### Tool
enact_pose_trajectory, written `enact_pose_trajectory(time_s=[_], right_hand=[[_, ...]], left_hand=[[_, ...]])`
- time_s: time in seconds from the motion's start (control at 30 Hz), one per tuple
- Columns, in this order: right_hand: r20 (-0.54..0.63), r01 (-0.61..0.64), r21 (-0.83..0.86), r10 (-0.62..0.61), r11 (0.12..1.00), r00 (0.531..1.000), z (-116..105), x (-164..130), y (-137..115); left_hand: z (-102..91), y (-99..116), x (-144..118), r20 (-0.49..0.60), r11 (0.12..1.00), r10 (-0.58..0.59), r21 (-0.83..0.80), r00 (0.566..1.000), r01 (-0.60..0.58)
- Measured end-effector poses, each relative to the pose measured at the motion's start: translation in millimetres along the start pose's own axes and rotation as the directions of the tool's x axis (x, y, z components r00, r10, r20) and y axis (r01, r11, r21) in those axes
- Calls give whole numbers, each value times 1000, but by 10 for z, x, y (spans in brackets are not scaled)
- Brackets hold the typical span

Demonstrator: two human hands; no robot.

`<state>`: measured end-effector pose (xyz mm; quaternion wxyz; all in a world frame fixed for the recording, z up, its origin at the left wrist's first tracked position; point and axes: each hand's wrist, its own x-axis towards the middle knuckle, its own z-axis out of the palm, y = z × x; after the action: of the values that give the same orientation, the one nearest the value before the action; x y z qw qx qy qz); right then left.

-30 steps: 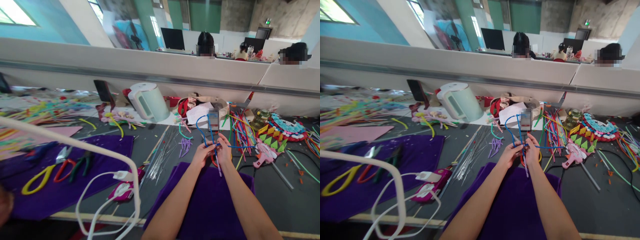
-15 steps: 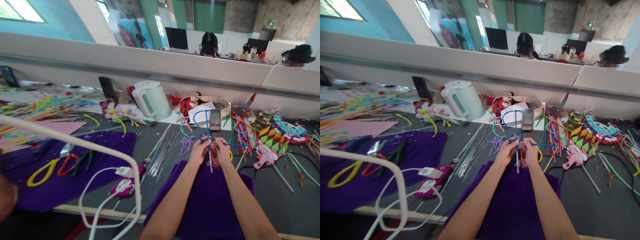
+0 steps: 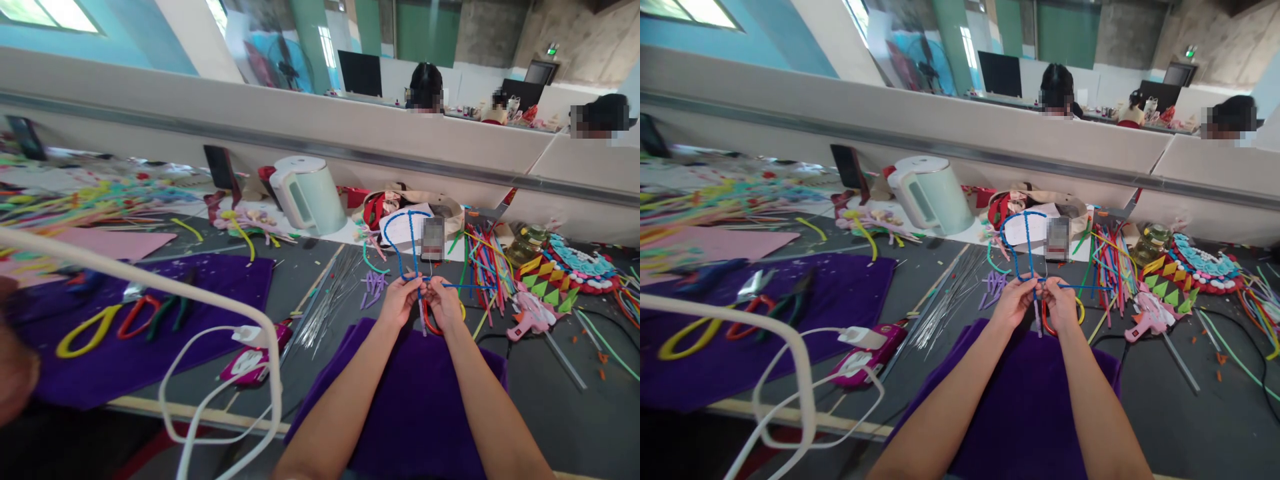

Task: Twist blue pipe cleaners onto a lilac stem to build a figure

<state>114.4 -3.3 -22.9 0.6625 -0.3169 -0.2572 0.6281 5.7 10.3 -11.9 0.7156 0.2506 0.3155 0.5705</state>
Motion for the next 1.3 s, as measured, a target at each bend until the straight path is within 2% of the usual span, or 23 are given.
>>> enact_pose_trajectory(time_s=[0.17,0.3,0.53,0.77,0.9,1.0,1.17,1.3], right_hand=[[48,6,-25,-5,1000,999,-20,1,-16],[69,-6,-10,7,1000,998,-36,14,-17],[-8,-32,-6,32,999,999,-37,16,16],[-25,141,-173,-147,975,989,-30,26,-24],[10,235,-368,-249,900,969,-59,26,-33],[33,261,-478,-280,839,960,-103,39,-16],[37,328,-548,-370,770,928,-147,59,11],[7,317,-550,-375,773,927,-128,56,10]], left_hand=[[6,20,-13,49,999,-32,11,998,31],[28,36,-33,42,1000,-9,31,999,7],[108,30,-84,-38,993,86,80,996,-83],[146,6,-98,-88,986,124,121,988,-113],[133,-17,-88,-108,981,129,159,986,-111],[129,-54,-82,-90,974,129,198,988,-109],[141,-107,-81,-109,970,143,214,984,-118],[145,-124,-81,-109,967,145,228,983,-117]])
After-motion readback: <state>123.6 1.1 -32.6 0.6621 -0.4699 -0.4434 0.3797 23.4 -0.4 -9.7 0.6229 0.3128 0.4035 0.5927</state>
